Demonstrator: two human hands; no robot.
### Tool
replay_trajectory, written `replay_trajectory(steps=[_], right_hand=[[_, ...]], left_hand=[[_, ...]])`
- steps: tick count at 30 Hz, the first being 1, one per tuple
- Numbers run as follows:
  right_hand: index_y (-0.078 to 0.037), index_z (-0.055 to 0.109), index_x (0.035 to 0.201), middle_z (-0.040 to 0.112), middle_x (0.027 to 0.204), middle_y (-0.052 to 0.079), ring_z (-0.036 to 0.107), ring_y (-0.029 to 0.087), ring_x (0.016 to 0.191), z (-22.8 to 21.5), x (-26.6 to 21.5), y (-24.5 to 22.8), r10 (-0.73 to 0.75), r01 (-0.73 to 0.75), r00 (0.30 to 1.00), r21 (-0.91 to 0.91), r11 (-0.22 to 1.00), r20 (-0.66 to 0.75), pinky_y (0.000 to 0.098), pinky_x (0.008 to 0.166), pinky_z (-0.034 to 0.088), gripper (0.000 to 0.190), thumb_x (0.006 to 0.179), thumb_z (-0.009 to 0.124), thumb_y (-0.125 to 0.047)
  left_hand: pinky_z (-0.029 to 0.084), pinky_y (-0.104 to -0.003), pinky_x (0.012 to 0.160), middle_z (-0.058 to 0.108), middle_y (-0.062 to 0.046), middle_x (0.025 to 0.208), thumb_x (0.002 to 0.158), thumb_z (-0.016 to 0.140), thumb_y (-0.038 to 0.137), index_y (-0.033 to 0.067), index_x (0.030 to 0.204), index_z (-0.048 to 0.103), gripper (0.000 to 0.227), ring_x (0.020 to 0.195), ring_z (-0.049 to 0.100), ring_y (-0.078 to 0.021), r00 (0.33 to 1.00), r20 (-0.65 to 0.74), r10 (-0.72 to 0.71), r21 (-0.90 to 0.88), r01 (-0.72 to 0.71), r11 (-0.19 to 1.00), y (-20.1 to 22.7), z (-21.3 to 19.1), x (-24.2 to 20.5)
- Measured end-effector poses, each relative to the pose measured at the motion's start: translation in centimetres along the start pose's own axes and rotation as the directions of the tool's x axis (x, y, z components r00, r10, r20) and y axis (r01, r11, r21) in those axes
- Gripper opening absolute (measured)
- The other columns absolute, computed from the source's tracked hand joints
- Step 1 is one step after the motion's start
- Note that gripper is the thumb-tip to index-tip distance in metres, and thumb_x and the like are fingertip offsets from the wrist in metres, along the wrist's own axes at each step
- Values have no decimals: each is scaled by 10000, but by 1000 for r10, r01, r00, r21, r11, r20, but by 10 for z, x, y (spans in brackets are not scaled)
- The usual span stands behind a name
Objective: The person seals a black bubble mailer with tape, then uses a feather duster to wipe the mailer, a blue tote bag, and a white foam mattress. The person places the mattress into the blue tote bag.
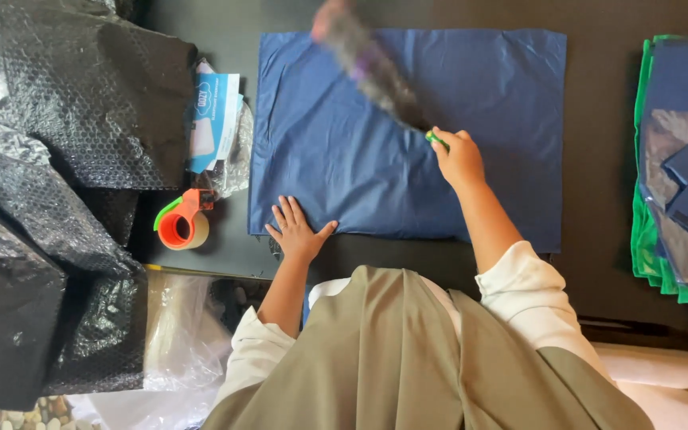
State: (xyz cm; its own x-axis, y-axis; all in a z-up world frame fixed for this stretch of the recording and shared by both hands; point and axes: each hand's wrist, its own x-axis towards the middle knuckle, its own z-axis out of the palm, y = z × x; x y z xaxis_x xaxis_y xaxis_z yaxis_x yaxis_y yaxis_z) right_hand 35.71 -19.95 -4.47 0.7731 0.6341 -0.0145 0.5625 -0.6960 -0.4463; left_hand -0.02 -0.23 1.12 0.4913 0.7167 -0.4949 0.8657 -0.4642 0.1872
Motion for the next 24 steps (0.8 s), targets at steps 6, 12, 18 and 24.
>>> replay_trajectory(steps=[6, 12, 18, 24], right_hand=[[-244, 715, 1331, 660, 1013, 129, 673, 196, 509, -62, -25, -61, -125, -45, 953, 537, 842, 276, 283, 462, 541, 495, 860, 776, -105], [-98, 726, 1297, 674, 1088, 233, 712, 239, 587, -51, -17, -42, -227, -82, 813, 490, 868, 537, 342, 542, 579, 441, 859, 756, -56], [-200, 718, 1330, 626, 978, 94, 700, 163, 564, -27, -6, -54, 1, 16, 999, 421, 907, -38, 247, 592, 582, 382, 951, 757, -227], [-88, 680, 1346, 599, 990, 181, 673, 212, 536, -74, -33, -69, -293, -73, 851, 649, 757, 437, 276, 475, 527, 462, 888, 712, -33]], left_hand=[[-39, -672, 1231, -115, -115, 1738, 815, 522, 877, 110, 1669, -37, 1277, 1590, -125, -361, 1000, 22, 11, -19, -11, 1000, -5, 6, 8], [-41, -654, 1236, 18, -158, 1736, 860, 463, 879, 57, 1659, 91, 1206, 1596, -74, -378, 999, 53, -3, 35, 1, 999, -4, 8, 11], [-47, -683, 1218, -124, -136, 1733, 846, 497, 868, 94, 1667, -46, 1253, 1583, -134, -383, 999, 38, 13, 21, -14, 1000, -1, -2, 5], [-82, -683, 1208, -157, -136, 1727, 862, 498, 861, 96, 1664, -81, 1250, 1573, -173, -381, 996, 87, 19, 4, -20, 1000, -1, -5, 9]])
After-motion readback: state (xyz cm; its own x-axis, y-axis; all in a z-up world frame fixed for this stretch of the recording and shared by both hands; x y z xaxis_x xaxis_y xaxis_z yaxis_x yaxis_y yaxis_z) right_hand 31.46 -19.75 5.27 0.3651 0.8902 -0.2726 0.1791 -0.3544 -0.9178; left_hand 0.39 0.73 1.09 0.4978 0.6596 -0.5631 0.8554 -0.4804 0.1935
